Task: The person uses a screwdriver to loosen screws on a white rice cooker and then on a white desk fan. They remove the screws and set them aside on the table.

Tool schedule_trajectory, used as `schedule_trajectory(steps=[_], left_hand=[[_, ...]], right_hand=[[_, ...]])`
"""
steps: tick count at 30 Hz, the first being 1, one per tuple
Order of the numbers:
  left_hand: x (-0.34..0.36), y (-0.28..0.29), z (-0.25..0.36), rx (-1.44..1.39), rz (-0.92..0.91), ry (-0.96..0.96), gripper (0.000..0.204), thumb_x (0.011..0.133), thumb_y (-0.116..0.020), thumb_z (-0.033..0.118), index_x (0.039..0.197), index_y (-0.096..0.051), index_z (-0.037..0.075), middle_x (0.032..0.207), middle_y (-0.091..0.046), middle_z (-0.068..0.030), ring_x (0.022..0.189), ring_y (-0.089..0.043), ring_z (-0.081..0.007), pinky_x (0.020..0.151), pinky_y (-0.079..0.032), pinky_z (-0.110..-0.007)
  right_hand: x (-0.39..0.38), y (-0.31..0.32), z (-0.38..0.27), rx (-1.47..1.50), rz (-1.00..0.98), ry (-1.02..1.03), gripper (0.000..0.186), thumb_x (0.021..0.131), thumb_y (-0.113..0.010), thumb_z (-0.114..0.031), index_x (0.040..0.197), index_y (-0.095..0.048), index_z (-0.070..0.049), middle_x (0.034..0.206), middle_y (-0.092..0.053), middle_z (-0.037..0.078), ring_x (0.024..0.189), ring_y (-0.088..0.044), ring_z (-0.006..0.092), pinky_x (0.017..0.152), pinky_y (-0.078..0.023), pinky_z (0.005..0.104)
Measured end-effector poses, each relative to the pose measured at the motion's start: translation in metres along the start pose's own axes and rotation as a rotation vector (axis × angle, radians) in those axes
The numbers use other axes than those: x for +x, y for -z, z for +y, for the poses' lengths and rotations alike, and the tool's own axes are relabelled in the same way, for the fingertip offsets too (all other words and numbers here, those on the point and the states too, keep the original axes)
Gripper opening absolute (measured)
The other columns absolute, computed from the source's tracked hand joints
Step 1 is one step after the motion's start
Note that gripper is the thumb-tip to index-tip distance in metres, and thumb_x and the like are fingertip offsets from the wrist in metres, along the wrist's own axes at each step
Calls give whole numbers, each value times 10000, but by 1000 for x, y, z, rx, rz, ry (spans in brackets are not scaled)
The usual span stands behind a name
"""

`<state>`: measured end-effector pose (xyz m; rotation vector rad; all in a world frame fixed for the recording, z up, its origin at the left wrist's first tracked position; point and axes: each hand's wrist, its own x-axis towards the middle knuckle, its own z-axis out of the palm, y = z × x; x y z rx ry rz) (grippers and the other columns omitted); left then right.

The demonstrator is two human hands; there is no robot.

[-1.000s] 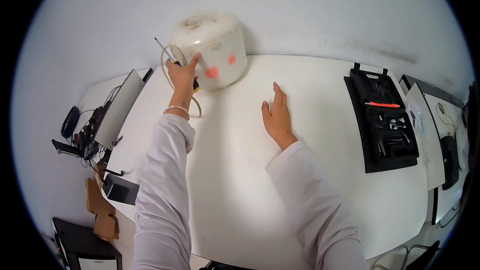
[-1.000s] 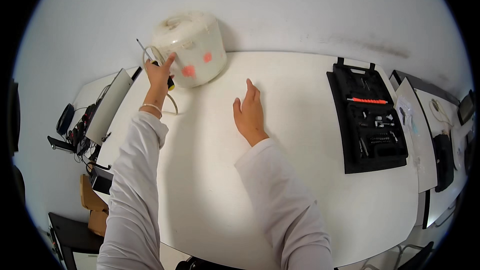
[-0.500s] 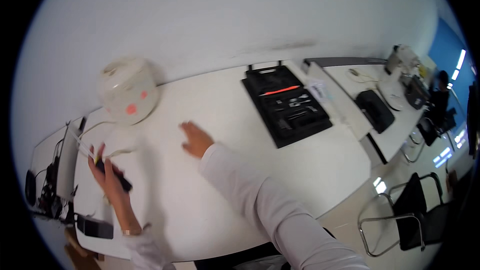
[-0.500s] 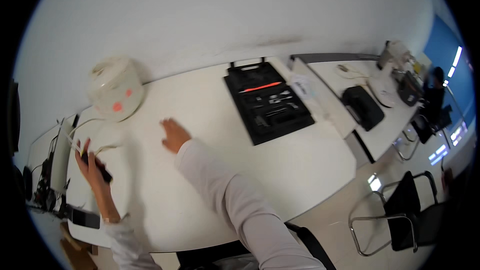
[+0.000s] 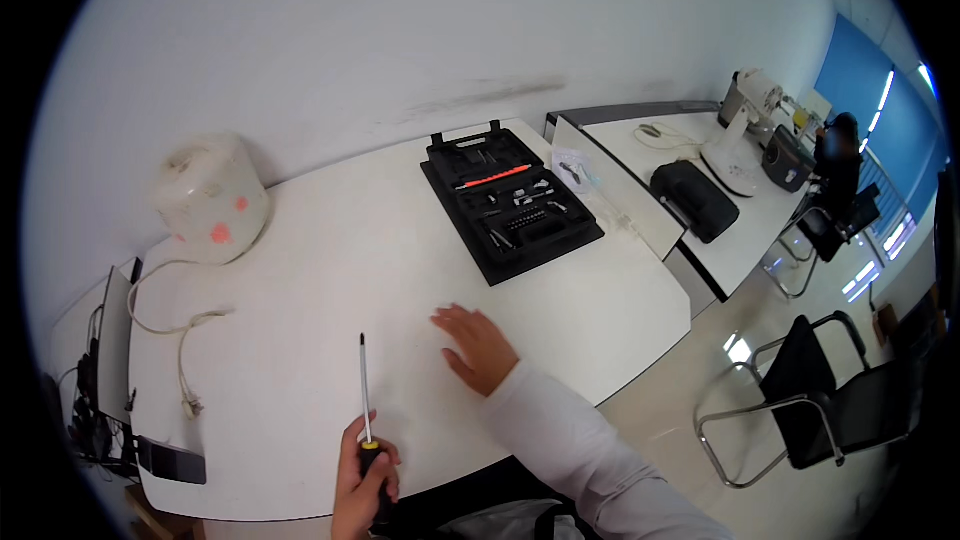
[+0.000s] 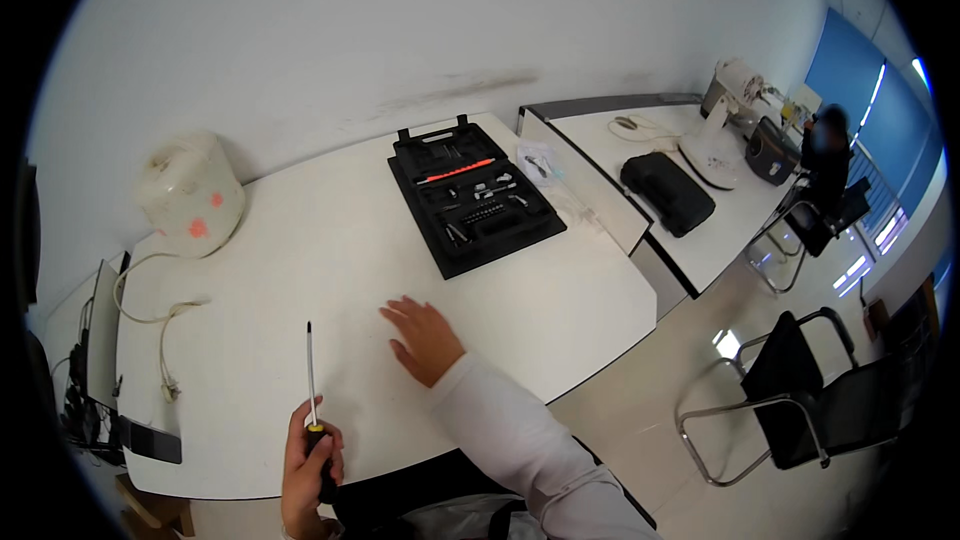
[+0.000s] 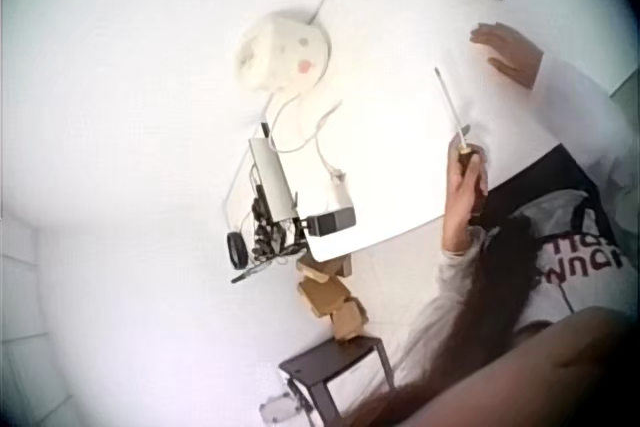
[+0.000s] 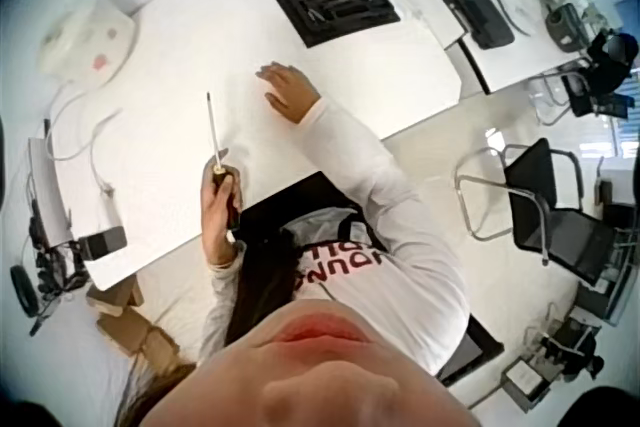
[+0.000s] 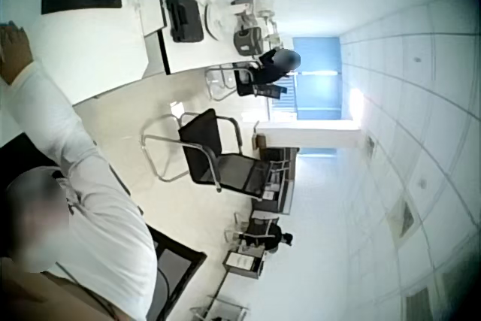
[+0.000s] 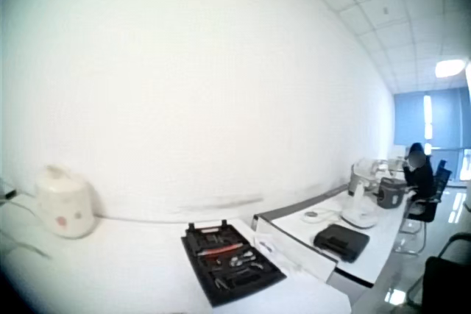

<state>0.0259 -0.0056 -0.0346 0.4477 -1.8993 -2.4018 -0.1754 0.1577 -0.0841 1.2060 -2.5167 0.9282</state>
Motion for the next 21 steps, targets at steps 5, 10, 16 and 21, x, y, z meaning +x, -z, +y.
schedule_trajectory(steps=[5,10,16,21], left_hand=[[15,-38,17,112,-253,-37,793,782,-469,-99,1428,-65,121,998,-480,-136,538,-469,-93,485,-434,-212],[65,-97,-8,26,-599,110,433,804,-441,-66,1229,-448,11,939,-449,-55,562,-485,-81,510,-432,-211],[123,-214,-64,-100,-598,-51,386,801,-426,-71,1169,-463,41,901,-445,-36,581,-474,-75,542,-430,-213],[148,-258,-78,249,-568,-361,348,814,-472,-59,1144,-459,49,873,-459,-39,618,-484,-77,555,-429,-209]], right_hand=[[-59,51,21,87,575,-231,408,783,-536,-18,1189,-493,-27,1183,-531,149,1095,-505,320,921,-400,391],[-136,141,122,571,1271,-496,391,846,-514,-91,1225,-436,-39,1177,-524,88,1088,-504,192,876,-399,297],[-209,268,276,611,1521,-609,511,913,-487,-252,1330,-257,-67,1272,-445,169,1157,-467,249,973,-360,340],[-228,347,413,134,1305,-691,490,895,-507,-227,1309,-320,-44,1310,-395,146,1193,-413,246,1019,-292,341]])
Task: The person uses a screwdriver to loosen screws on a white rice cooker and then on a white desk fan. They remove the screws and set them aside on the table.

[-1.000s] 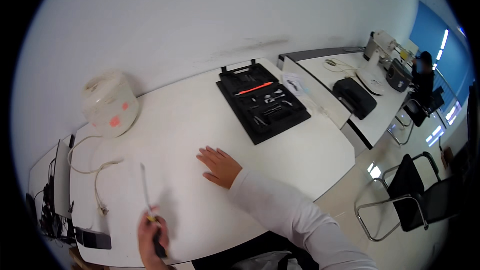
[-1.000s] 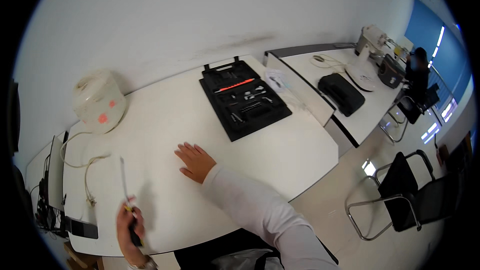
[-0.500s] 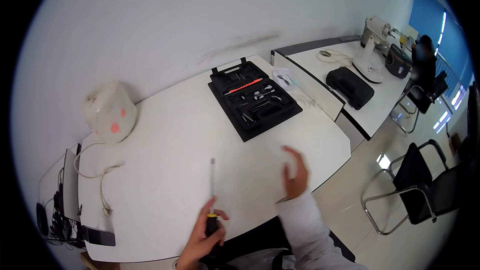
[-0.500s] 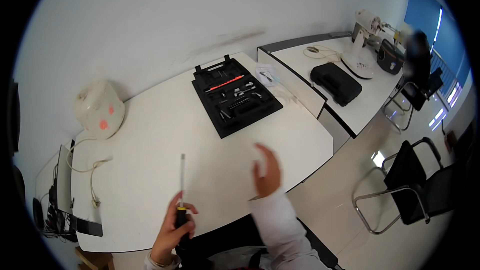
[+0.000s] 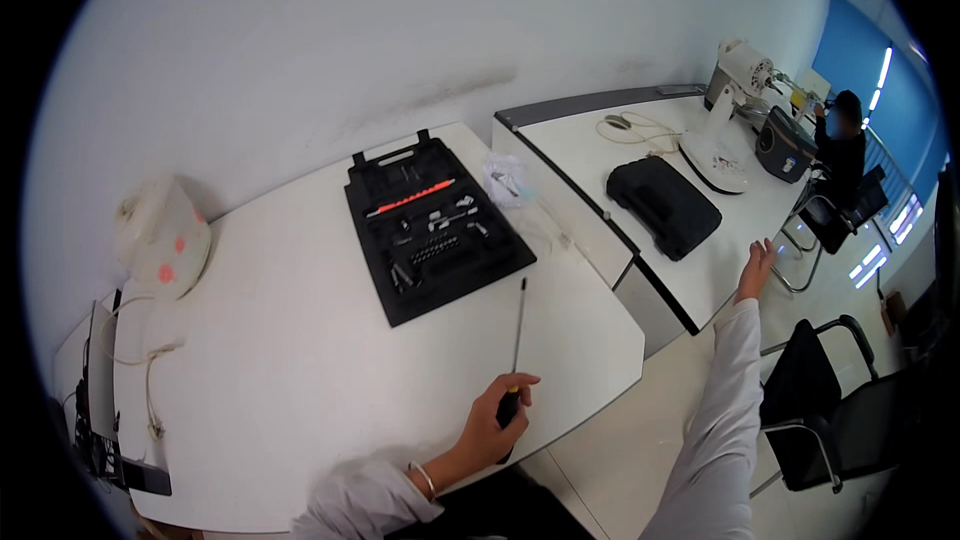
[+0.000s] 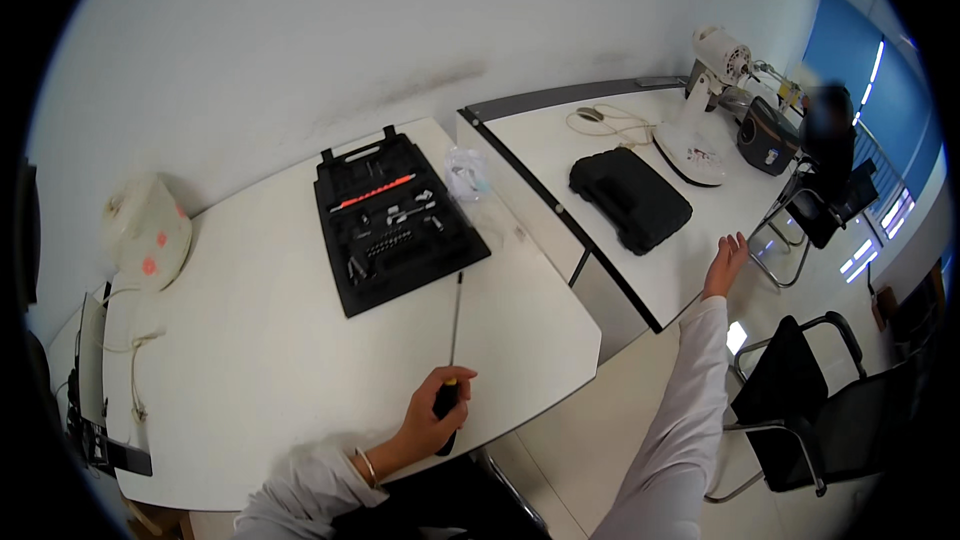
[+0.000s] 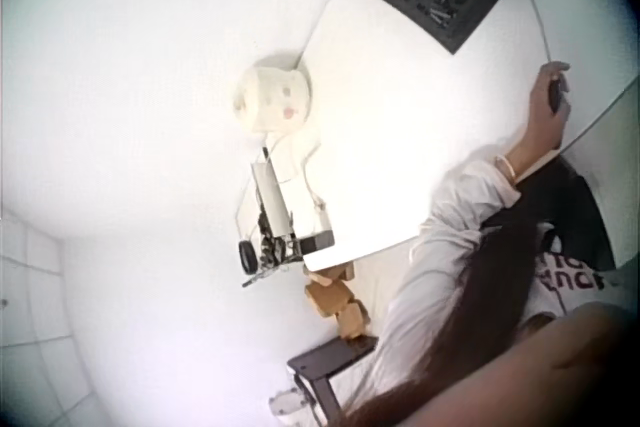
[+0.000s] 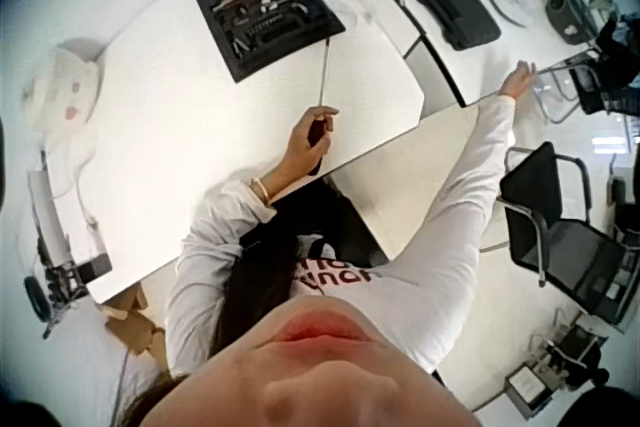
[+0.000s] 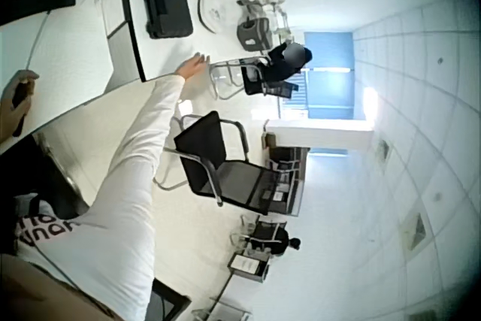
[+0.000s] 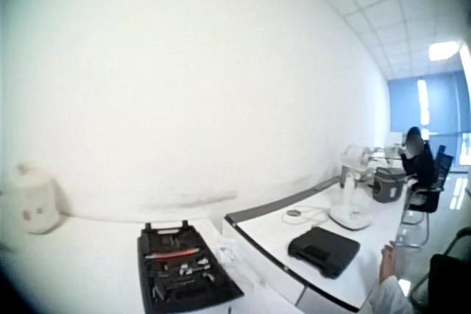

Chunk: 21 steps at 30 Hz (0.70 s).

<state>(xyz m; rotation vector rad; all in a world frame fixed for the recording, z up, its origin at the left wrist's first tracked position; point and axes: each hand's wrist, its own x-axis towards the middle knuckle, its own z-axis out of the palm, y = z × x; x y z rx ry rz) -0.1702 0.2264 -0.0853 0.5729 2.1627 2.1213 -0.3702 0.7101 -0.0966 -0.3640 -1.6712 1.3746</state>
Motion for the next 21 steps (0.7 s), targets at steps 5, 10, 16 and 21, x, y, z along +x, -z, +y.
schedule_trajectory(steps=[5,10,16,21], left_hand=[[10,-7,-3,-58,173,178,348,794,-491,-71,1126,-471,32,849,-499,-52,619,-515,-89,549,-441,-230],[6,-10,-6,-133,251,278,326,809,-478,-74,1112,-449,42,869,-492,-72,617,-515,-131,564,-447,-259],[0,-4,-17,180,119,116,313,861,-471,-44,1167,-424,0,953,-472,-95,680,-509,-120,591,-446,-242],[-2,-1,-23,210,90,115,323,830,-521,-29,1143,-441,-6,936,-475,-108,633,-513,-113,552,-448,-235]], right_hand=[[75,-21,88,-420,-95,130,572,847,-551,-194,1339,-298,-50,1328,-360,199,1247,-336,311,1038,-271,381],[94,-76,98,-662,-75,417,725,774,-648,-263,1375,-272,-115,1363,-310,215,1267,-280,388,1053,-245,428],[139,-99,95,-914,-172,536,844,700,-705,-396,1400,-250,-279,1436,-246,151,1304,-213,430,1012,-259,552],[146,-113,83,-1047,-188,535,814,695,-682,-472,1387,-279,-324,1454,-244,99,1318,-189,432,986,-257,608]])
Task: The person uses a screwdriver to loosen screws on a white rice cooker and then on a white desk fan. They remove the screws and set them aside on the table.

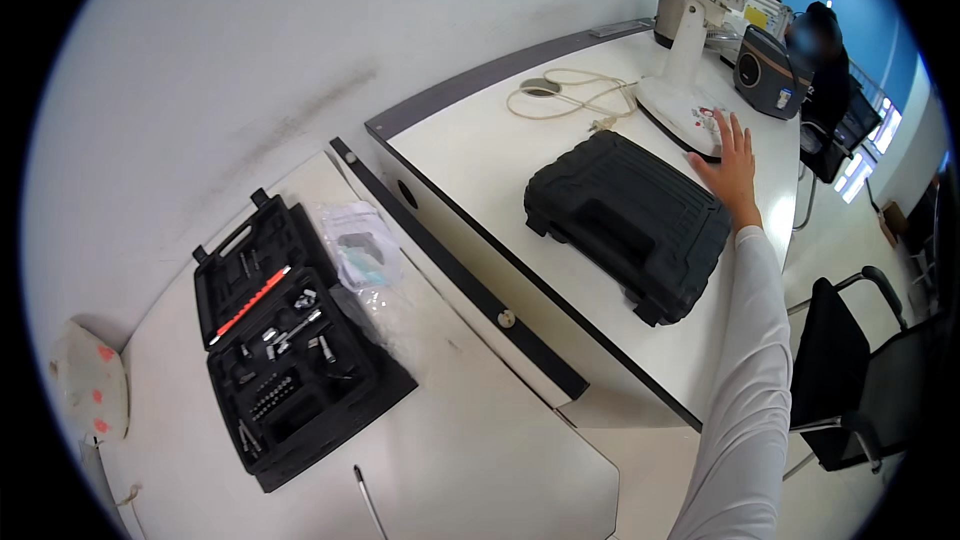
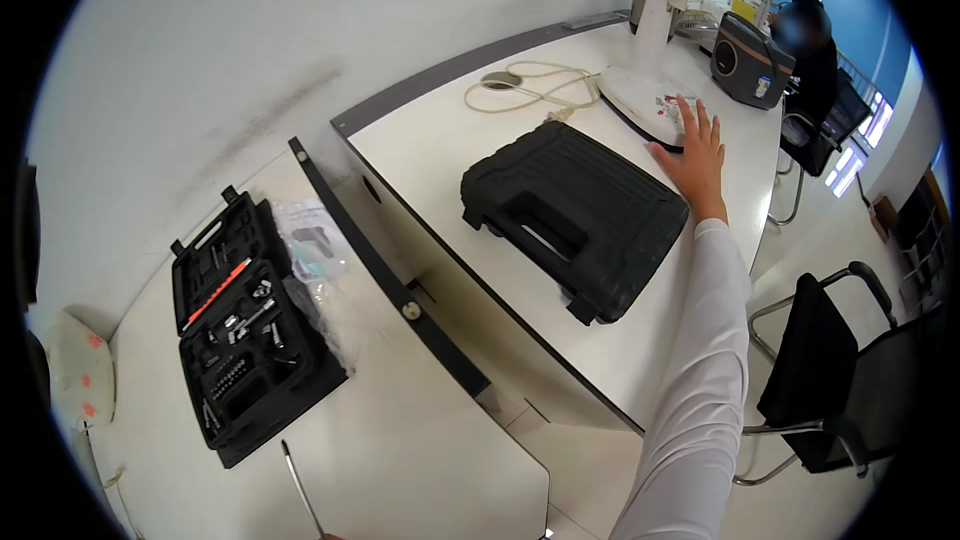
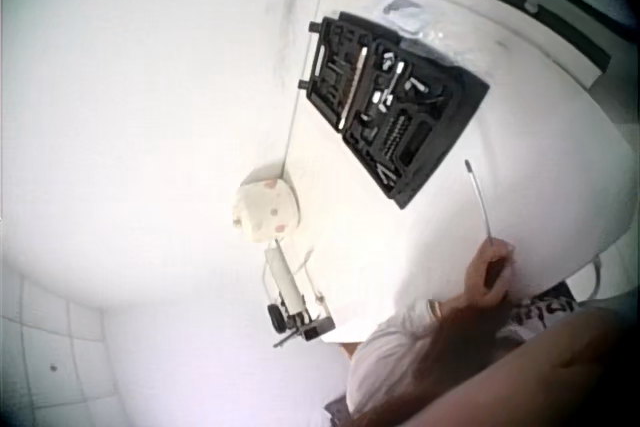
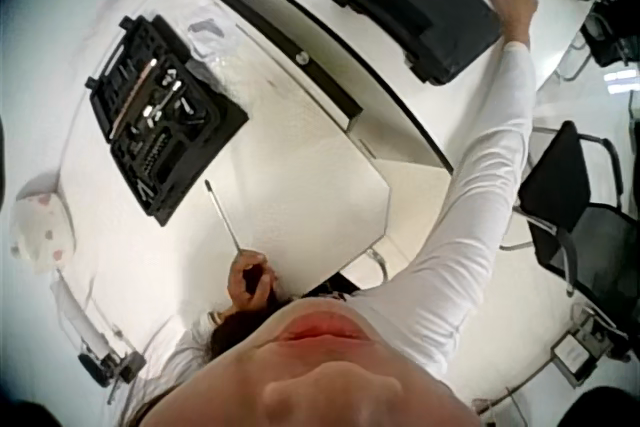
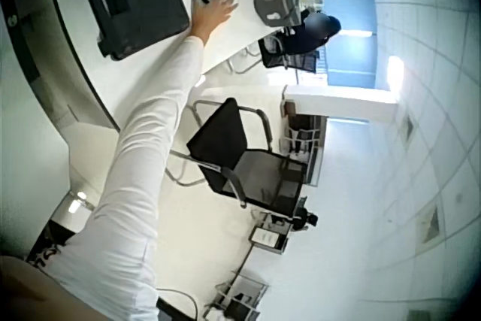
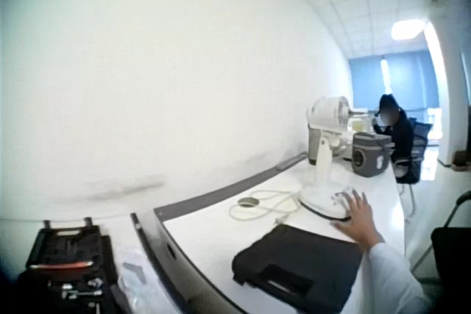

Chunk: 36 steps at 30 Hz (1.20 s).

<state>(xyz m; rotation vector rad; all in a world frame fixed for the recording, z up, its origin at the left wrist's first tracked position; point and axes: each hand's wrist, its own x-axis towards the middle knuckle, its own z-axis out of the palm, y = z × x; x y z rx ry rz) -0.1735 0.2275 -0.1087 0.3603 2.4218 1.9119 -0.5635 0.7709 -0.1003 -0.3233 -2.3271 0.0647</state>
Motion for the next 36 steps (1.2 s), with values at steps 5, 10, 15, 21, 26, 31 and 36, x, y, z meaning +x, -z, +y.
schedule_trajectory(steps=[5,10,15,21,26,31,36], left_hand=[[-1,1,-3,-25,34,11,297,805,-546,-49,1092,-475,-26,926,-479,-129,581,-525,-108,516,-448,-217],[1,-1,-4,-24,70,-6,284,806,-548,-43,1081,-477,-39,907,-482,-128,577,-534,-112,520,-458,-215],[6,-1,0,-29,66,2,261,820,-540,-19,1075,-490,-37,877,-492,-123,565,-517,-104,512,-453,-217],[20,-1,11,-44,65,-38,202,836,-524,8,1032,-517,-39,831,-507,-118,530,-488,-90,496,-422,-206],[32,-1,23,77,15,-25,179,823,-492,-28,996,-536,-24,803,-517,-108,504,-471,-96,476,-394,-223],[40,-3,42,106,-24,47,225,801,-463,-62,1004,-536,1,803,-511,-93,512,-479,-117,476,-389,-239],[43,0,46,65,-51,35,260,782,-448,-78,1016,-529,2,803,-500,-94,515,-483,-137,479,-385,-246]], right_hand=[[16,-14,16,-66,-64,61,728,699,-668,-501,1342,-375,-324,1411,-331,99,1303,-228,433,996,-251,598],[19,-21,16,-43,-77,149,654,715,-669,-482,1303,-440,-311,1381,-383,100,1281,-261,445,1031,-258,531],[16,-11,2,12,-118,70,626,730,-685,-414,1296,-450,-291,1392,-375,93,1274,-257,456,1053,-264,464],[4,14,3,32,-155,90,612,751,-683,-357,1299,-444,-227,1395,-368,98,1284,-239,438,1061,-239,460],[-18,38,9,64,-170,119,609,744,-698,-306,1290,-453,-193,1383,-370,134,1276,-247,439,1058,-232,469],[-41,74,10,43,-204,75,633,717,-720,-278,1285,-459,-179,1395,-354,124,1280,-243,433,1052,-247,478],[-62,104,7,58,-231,95,640,707,-727,-243,1285,-458,-180,1409,-340,86,1284,-235,425,1051,-257,472]])
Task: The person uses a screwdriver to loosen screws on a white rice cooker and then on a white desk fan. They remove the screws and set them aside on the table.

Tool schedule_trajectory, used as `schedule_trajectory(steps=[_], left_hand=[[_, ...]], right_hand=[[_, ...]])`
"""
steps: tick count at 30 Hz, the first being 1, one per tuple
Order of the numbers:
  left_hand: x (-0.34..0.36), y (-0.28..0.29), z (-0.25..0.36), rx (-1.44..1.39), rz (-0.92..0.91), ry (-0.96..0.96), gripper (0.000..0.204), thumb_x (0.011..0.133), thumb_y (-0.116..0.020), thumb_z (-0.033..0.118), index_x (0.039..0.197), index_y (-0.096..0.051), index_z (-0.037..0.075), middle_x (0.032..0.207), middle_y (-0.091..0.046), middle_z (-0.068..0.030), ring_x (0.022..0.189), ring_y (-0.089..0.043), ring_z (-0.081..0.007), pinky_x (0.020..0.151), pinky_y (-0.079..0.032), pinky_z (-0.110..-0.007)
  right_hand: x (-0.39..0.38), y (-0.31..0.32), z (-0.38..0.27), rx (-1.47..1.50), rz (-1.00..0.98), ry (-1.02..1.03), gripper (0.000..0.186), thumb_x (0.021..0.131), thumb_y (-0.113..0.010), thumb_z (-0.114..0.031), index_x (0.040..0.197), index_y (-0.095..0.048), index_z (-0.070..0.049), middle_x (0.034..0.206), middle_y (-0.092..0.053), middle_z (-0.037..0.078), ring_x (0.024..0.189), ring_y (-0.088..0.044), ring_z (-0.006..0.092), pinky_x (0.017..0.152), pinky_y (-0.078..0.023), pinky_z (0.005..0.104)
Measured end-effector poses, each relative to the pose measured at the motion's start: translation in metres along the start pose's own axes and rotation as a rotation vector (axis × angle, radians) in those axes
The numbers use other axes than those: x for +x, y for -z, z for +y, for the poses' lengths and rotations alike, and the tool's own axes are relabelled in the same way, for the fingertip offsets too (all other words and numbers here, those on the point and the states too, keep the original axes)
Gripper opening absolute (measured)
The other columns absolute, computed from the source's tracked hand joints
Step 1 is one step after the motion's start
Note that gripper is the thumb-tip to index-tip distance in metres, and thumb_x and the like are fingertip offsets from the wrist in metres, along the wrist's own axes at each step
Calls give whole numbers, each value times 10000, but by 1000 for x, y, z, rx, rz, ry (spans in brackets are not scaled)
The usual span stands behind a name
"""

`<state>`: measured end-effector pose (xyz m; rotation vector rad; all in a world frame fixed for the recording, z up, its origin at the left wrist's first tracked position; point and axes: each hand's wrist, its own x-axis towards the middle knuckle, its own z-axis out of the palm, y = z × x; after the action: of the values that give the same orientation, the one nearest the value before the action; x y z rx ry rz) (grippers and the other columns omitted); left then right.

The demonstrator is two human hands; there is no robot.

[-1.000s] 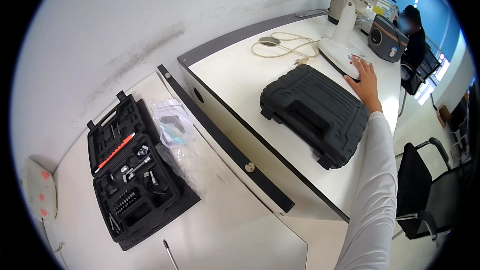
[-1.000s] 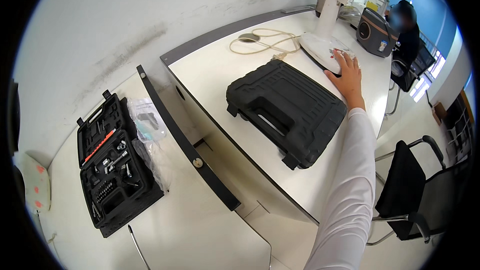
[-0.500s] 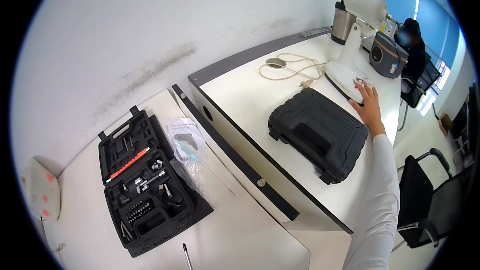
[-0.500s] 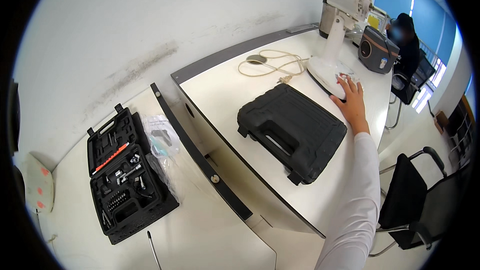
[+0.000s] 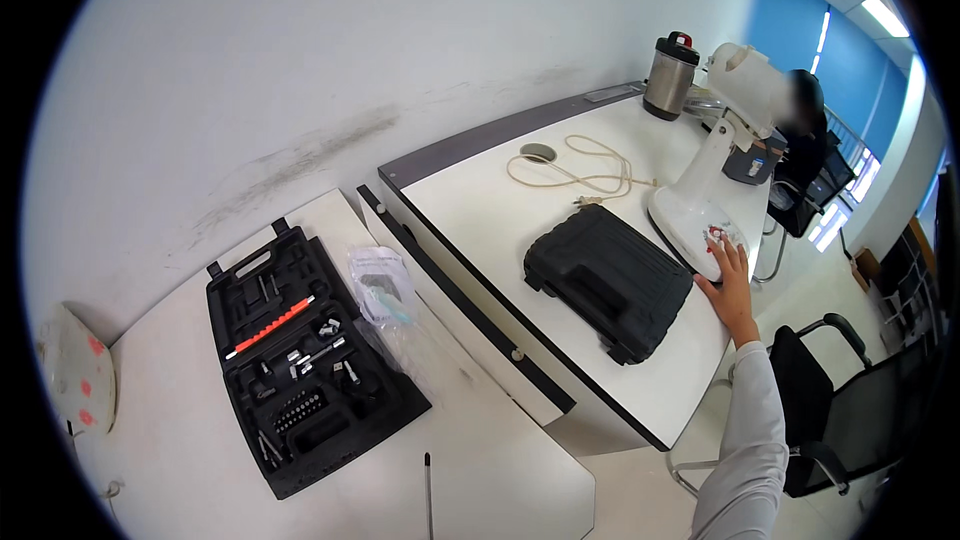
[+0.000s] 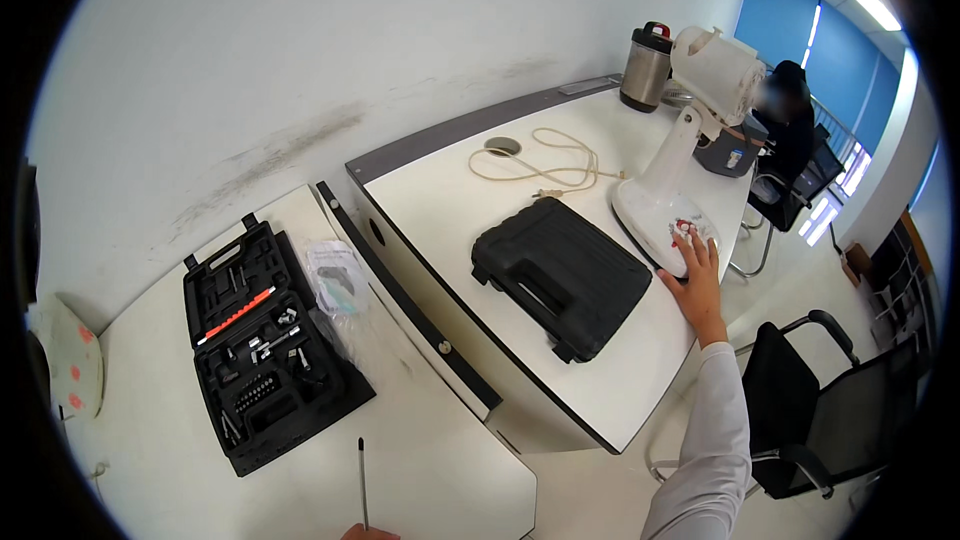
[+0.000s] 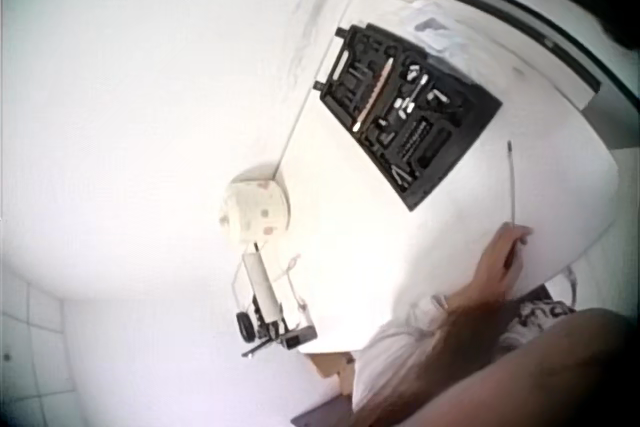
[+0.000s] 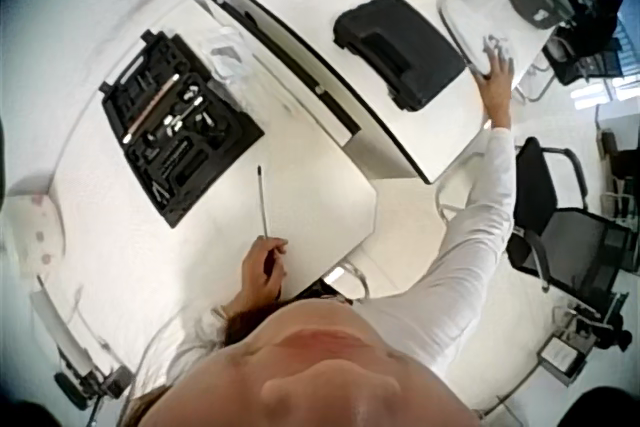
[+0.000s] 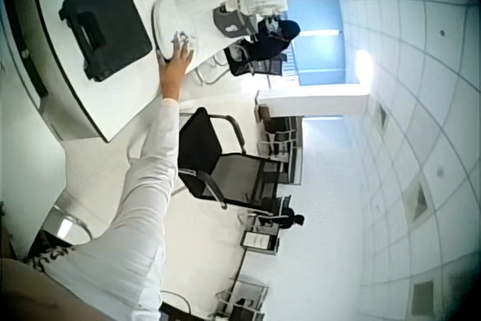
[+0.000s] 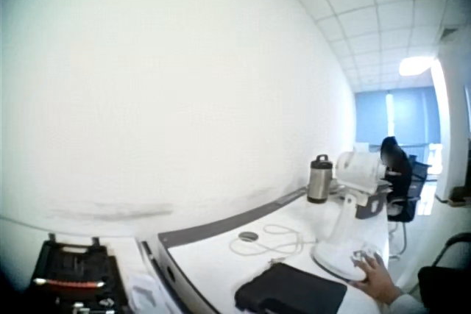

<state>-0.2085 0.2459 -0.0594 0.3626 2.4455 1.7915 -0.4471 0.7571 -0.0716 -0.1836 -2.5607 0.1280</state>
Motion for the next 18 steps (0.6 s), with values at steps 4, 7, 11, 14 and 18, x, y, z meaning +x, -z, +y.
schedule_trajectory(steps=[4,7,11,14,18], left_hand=[[6,2,2,-26,-33,-2,277,774,-446,-86,1023,-530,1,807,-507,-93,509,-489,-144,476,-388,-255],[7,2,-1,-33,-52,-15,281,774,-441,-90,1023,-533,3,811,-513,-93,508,-494,-143,478,-394,-256],[5,0,-4,-34,-62,-39,284,773,-441,-95,1019,-538,9,813,-516,-90,505,-495,-141,479,-398,-252],[4,-5,-5,-28,-37,-15,294,765,-441,-102,1017,-541,13,814,-516,-90,508,-495,-139,483,-398,-248],[22,-19,0,-59,-55,-84,310,751,-439,-114,1014,-543,14,819,-514,-92,517,-500,-135,492,-401,-242]], right_hand=[[-17,13,-1,-8,-1,-30,654,701,-731,-246,1289,-453,-185,1412,-335,78,1285,-234,424,1050,-257,474],[-30,20,6,-46,-9,-25,669,700,-732,-251,1299,-441,-191,1415,-328,77,1286,-231,426,1049,-255,479],[-40,38,4,-119,-176,-45,675,729,-696,-216,1332,-393,-213,1415,-324,88,1292,-227,423,1046,-258,476],[-15,79,-39,-276,-605,-117,753,719,-677,-187,1374,-306,-170,1412,-321,111,1283,-262,424,1019,-303,452],[42,39,52,443,-70,-227,828,696,-728,-320,1347,-302,-39,1353,-365,201,1223,-364,419,996,-335,412]])
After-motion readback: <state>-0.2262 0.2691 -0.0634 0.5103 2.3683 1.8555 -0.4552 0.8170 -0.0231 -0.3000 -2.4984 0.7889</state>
